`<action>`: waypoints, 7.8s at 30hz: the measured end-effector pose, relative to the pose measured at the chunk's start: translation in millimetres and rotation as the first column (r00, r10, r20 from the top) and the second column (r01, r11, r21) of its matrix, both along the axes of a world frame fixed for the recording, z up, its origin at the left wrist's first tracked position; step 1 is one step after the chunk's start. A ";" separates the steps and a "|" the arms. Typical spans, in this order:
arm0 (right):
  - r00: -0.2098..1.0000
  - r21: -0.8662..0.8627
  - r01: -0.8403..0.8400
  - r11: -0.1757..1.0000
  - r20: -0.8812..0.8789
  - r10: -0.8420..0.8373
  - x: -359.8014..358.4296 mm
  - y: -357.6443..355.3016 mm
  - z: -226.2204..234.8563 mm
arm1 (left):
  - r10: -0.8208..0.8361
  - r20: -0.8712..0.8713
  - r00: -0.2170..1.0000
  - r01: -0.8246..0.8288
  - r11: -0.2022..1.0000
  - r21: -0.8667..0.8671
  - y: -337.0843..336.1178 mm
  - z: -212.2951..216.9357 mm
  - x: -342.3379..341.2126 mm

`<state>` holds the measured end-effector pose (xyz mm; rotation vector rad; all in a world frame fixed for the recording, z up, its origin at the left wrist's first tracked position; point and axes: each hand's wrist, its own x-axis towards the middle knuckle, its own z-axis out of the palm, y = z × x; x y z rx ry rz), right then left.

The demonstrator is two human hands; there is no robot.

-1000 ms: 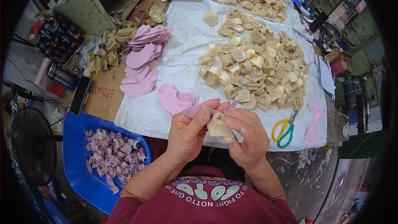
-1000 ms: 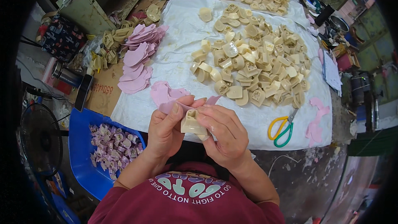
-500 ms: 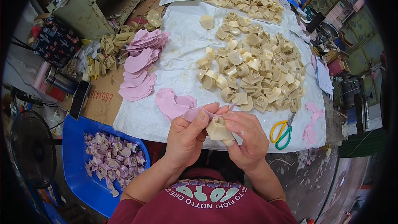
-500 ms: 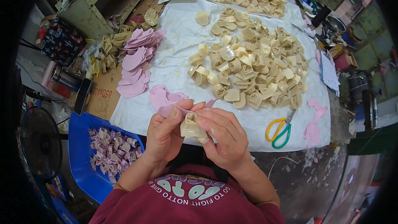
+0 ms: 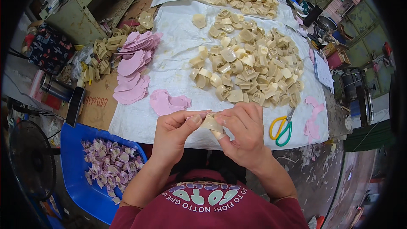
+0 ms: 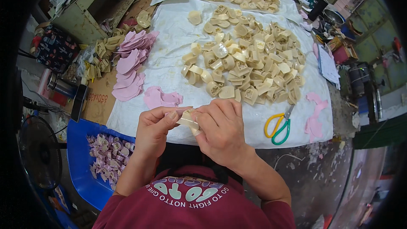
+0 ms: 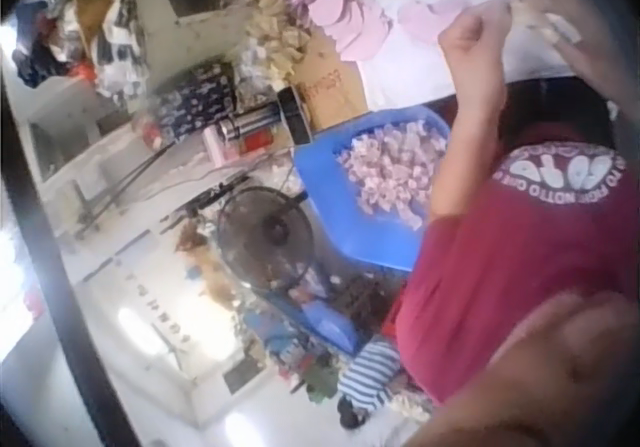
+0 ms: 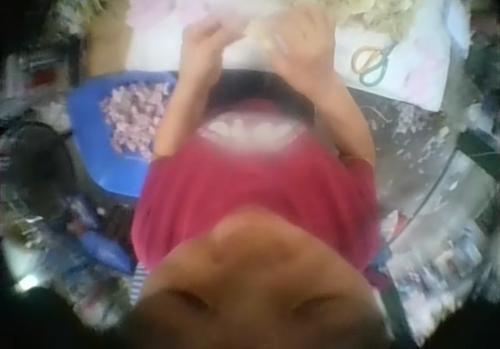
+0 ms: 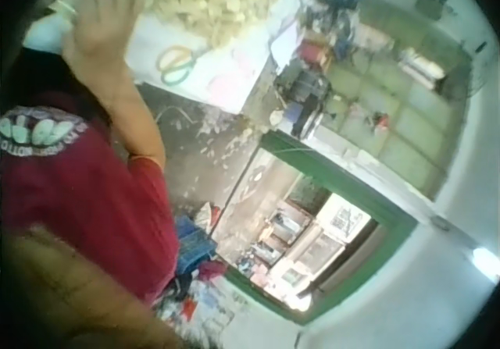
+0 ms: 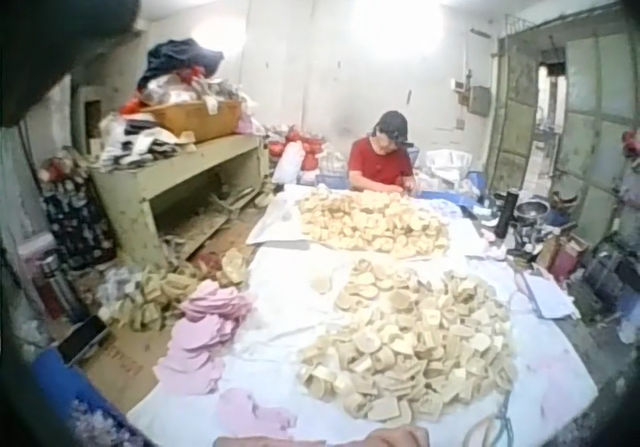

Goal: The person repeatedly picks up small beige plastic components and pink foam pieces from a table, presses them together by hand, and places the assembled units into a blue bin. The process is repetitive and performed one at a time.

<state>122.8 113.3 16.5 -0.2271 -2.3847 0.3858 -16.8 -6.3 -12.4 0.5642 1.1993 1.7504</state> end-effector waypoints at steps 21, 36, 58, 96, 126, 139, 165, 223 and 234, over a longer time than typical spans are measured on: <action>0.995 -0.076 -0.091 0.993 0.022 0.092 6.1 8.1 -23.8 | -0.389 -0.077 0.918 0.380 0.919 -0.108 11.6 0.5 -25.6; 0.996 -0.753 0.074 0.653 0.024 -0.085 -0.4 -3.7 -35.1 | -0.102 -0.094 0.990 0.110 0.990 0.093 3.1 -18.3 -23.7; 0.996 -0.856 0.020 0.516 0.059 0.060 7.2 -0.5 -29.2 | -0.149 -0.292 0.945 0.182 0.979 0.088 6.2 -5.7 -6.8; 0.931 -0.933 -0.360 -0.016 -0.358 -0.069 27.2 -14.5 -41.6 | 0.195 -0.635 0.747 0.160 0.875 0.456 -11.8 -18.4 9.4; 0.958 -0.658 -0.138 0.740 -0.278 -0.068 -4.1 -15.4 -54.8 | 0.184 -0.557 0.810 -0.092 0.977 0.190 14.1 -27.3 27.7; 0.988 -0.644 -0.064 0.763 -0.147 -0.041 2.7 -1.5 -47.3 | 0.016 -0.110 0.994 -0.010 0.998 0.057 17.5 -26.7 20.2; 0.965 -0.932 -0.241 0.271 -0.261 -0.038 -2.8 -14.4 -38.4 | -0.245 0.356 0.902 0.171 0.959 0.227 11.8 1.4 23.3; 0.899 -0.891 -0.422 0.165 -0.389 0.202 -9.1 -9.1 -39.6 | -0.253 -0.093 0.963 0.269 0.915 0.300 9.7 -10.7 5.8; 0.988 -0.991 -0.116 -0.065 -0.123 0.099 7.3 7.5 -50.1 | 0.013 -1.000 0.013 0.351 0.936 0.016 14.2 -1.9 -24.7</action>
